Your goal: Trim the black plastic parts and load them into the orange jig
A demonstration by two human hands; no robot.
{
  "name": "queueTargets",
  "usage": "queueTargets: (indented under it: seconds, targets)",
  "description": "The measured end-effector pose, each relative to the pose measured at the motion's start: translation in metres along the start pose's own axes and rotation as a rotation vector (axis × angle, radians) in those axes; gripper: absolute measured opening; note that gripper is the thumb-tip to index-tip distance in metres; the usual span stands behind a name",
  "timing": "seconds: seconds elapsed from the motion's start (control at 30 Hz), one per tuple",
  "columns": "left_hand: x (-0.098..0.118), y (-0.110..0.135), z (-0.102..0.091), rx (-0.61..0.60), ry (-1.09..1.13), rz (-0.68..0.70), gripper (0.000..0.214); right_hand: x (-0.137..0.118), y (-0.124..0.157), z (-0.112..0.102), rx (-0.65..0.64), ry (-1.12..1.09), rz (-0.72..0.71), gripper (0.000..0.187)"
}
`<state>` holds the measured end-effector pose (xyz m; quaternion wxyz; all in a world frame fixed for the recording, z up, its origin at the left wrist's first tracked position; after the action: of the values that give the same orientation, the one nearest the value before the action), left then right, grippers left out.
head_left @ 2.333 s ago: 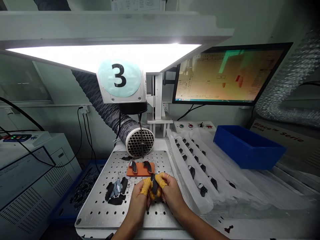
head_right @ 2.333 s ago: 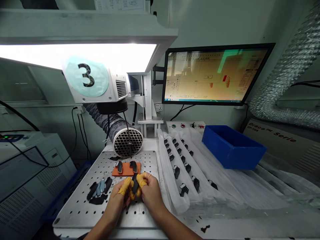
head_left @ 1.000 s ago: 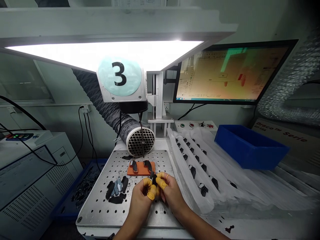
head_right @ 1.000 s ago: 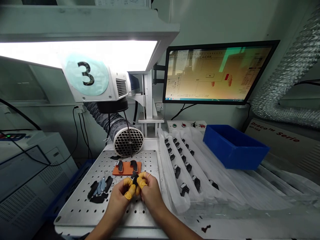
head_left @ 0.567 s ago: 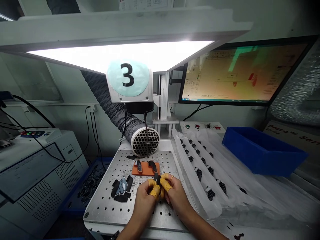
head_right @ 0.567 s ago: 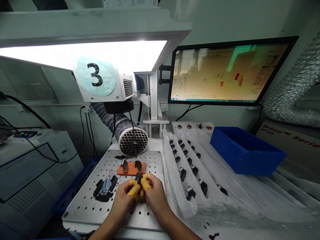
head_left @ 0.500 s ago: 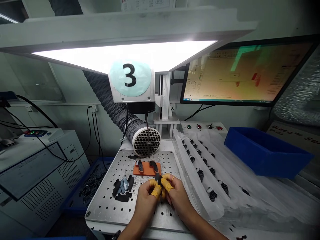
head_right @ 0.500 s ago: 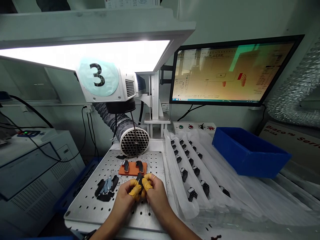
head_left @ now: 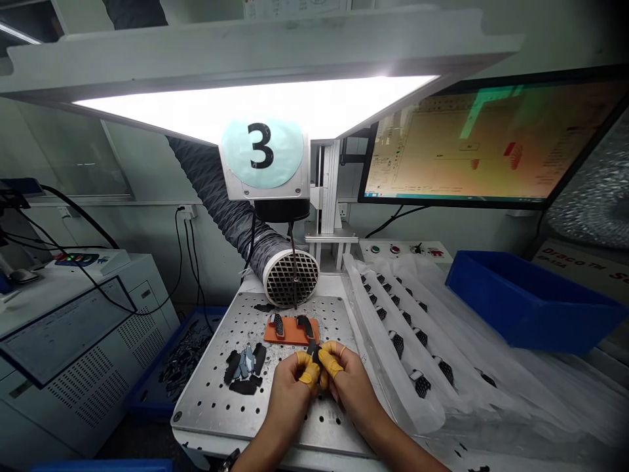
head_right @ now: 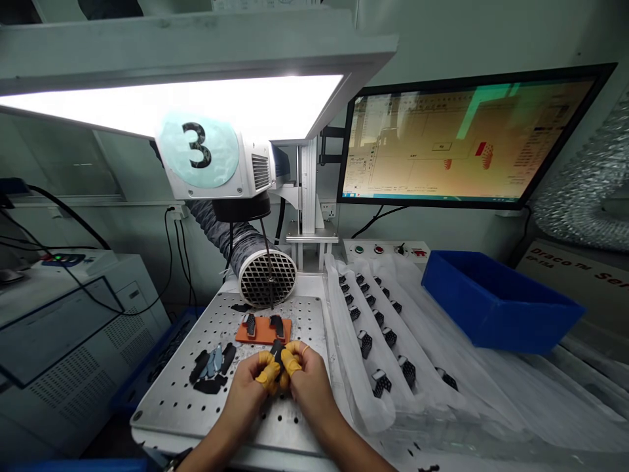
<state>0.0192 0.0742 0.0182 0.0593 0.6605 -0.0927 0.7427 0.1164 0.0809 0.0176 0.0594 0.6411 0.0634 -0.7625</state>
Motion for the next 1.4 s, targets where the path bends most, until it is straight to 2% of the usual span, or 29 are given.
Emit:
queueTargets:
  seconds: [1.4]
  targets:
    - [0.0003,0.0015,0.0005,0.014,0.032,-0.007,0.007,-0.0021,0.0003,0.001,-0.004,-0.014,-0.009,0.026]
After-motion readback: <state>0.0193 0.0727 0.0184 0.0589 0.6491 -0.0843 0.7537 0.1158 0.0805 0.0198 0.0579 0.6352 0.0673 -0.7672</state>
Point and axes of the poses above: each hand's wrist, its own y-axis away from the middle knuckle, its own z-axis out of the palm, x = y × z, the point moved 8 cm from there along -y, towards the middle knuckle, and after that the axes turned 5 degrees about -x, right-handed, at the moved point
